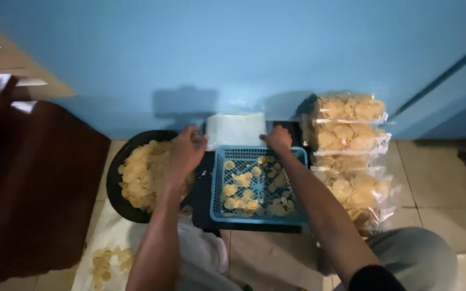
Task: Packaging chips into plastic bags from a basket and bowl
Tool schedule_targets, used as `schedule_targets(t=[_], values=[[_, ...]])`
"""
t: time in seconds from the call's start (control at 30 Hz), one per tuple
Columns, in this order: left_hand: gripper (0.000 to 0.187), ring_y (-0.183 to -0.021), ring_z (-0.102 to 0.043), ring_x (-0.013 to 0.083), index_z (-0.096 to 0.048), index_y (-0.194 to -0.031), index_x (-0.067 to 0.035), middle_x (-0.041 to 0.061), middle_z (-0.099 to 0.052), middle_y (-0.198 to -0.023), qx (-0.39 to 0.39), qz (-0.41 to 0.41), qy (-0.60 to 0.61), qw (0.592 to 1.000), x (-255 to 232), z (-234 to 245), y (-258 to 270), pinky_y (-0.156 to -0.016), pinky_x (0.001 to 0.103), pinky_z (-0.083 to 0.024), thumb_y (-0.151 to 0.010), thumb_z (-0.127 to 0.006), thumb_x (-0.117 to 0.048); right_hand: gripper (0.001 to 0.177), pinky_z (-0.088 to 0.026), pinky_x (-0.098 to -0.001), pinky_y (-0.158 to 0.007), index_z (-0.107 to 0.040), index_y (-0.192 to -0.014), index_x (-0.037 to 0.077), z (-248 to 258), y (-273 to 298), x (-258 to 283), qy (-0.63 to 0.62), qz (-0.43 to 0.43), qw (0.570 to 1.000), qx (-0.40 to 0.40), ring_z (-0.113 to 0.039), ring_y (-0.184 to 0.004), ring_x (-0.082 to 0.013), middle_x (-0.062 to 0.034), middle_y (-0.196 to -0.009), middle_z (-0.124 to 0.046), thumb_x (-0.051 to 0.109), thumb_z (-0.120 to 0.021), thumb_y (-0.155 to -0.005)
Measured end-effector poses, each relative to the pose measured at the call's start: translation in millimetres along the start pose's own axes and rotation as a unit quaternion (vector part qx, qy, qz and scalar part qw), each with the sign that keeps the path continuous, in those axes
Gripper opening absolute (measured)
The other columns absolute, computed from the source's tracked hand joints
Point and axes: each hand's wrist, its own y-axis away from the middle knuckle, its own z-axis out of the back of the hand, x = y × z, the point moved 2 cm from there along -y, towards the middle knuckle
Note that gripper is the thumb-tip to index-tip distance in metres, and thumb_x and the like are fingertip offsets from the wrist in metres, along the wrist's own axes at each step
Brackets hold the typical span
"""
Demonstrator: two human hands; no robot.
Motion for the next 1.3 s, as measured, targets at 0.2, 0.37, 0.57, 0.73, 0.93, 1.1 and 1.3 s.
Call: schedule_targets(t=[0.2,0.37,0.57,0.73,0.93,1.1,1.3], values=[[0.049,-0.108,-0.071,0.0469,-0.062,-0.135,0.004,0.028,-0.072,-0.114,0.049,0.000,0.012,0.999,-16.3,14.1,3.2,-0.082,0.062,-0.062,-0.110,-0.063,-0.038,0.022,-0.063,-0.0583,-0.057,-0.076,-0.080,-0.002,-44.3,-68.4,-33.5,-0.119,0.033,0.984,-0.125,-0.075,-0.074,-0.0447,-0.0231,-0.075,-0.074,0.016,-0.086,-0.076],[0.046,-0.105,-0.072,0.0458,-0.066,-0.130,-0.001,0.023,-0.073,-0.112,0.037,-0.016,-0.013,0.999,-4.7,-11.3,-4.3,-0.079,0.059,-0.062,-0.106,-0.067,-0.040,0.020,-0.064,-0.0591,-0.076,-0.058,-0.105,-0.002,-45.6,-51.4,-43.4,-0.003,0.147,0.962,-0.228,-0.074,-0.087,-0.0506,-0.0284,-0.090,-0.073,0.011,-0.063,-0.091],[0.044,-0.103,-0.073,0.0426,-0.061,-0.131,0.003,0.023,-0.072,-0.111,0.065,-0.040,-0.006,0.997,-5.7,-23.8,-9.7,-0.075,0.058,-0.065,-0.109,-0.063,-0.035,0.016,-0.061,-0.0632,-0.076,-0.053,-0.108,0.000,-0.8,-4.9,-26.0,-0.008,0.153,0.970,-0.189,-0.073,-0.089,-0.0559,-0.0302,-0.090,-0.072,0.013,-0.046,-0.100],[0.045,-0.107,-0.073,0.0416,-0.061,-0.133,0.001,0.021,-0.073,-0.111,0.068,-0.025,-0.020,0.997,4.3,-37.8,-14.8,-0.080,0.059,-0.065,-0.109,-0.063,-0.037,0.031,-0.061,-0.0599,-0.058,-0.071,-0.095,-0.002,-10.0,-38.0,-45.9,-0.101,0.184,0.927,-0.310,-0.072,-0.073,-0.0522,-0.0285,-0.075,-0.070,0.021,-0.054,-0.107],[0.036,-0.090,-0.078,0.0336,-0.071,-0.123,-0.018,0.009,-0.079,-0.103,0.042,-0.017,-0.054,0.997,32.8,-87.3,-35.4,-0.079,0.056,-0.066,-0.097,-0.071,-0.042,0.020,-0.049,-0.0418,-0.044,-0.076,-0.082,0.006,19.4,9.6,-24.9,-0.526,0.018,0.850,0.030,-0.061,-0.055,-0.0252,-0.0108,-0.066,-0.065,0.005,-0.058,-0.090],[0.036,-0.100,-0.077,0.0431,-0.069,-0.138,-0.007,0.025,-0.075,-0.116,0.033,-0.138,0.079,0.987,-42.4,-96.5,-22.0,-0.081,0.059,-0.065,-0.107,-0.068,-0.026,0.015,-0.059,-0.0353,-0.061,-0.078,-0.089,-0.003,41.3,75.9,-0.7,-0.656,0.046,0.753,0.007,-0.067,-0.073,-0.0242,-0.0169,-0.085,-0.071,-0.003,-0.073,-0.075],[0.036,-0.093,-0.077,0.0444,-0.072,-0.134,0.000,0.028,-0.076,-0.110,0.043,-0.130,0.195,0.971,-70.7,-112.6,-18.7,-0.075,0.056,-0.067,-0.113,-0.060,-0.028,0.030,-0.069,-0.0307,-0.076,-0.072,-0.118,-0.002,46.6,108.8,30.7,-0.716,0.052,0.686,0.120,-0.074,-0.072,-0.0127,-0.0100,-0.090,-0.075,0.016,-0.078,-0.095]])
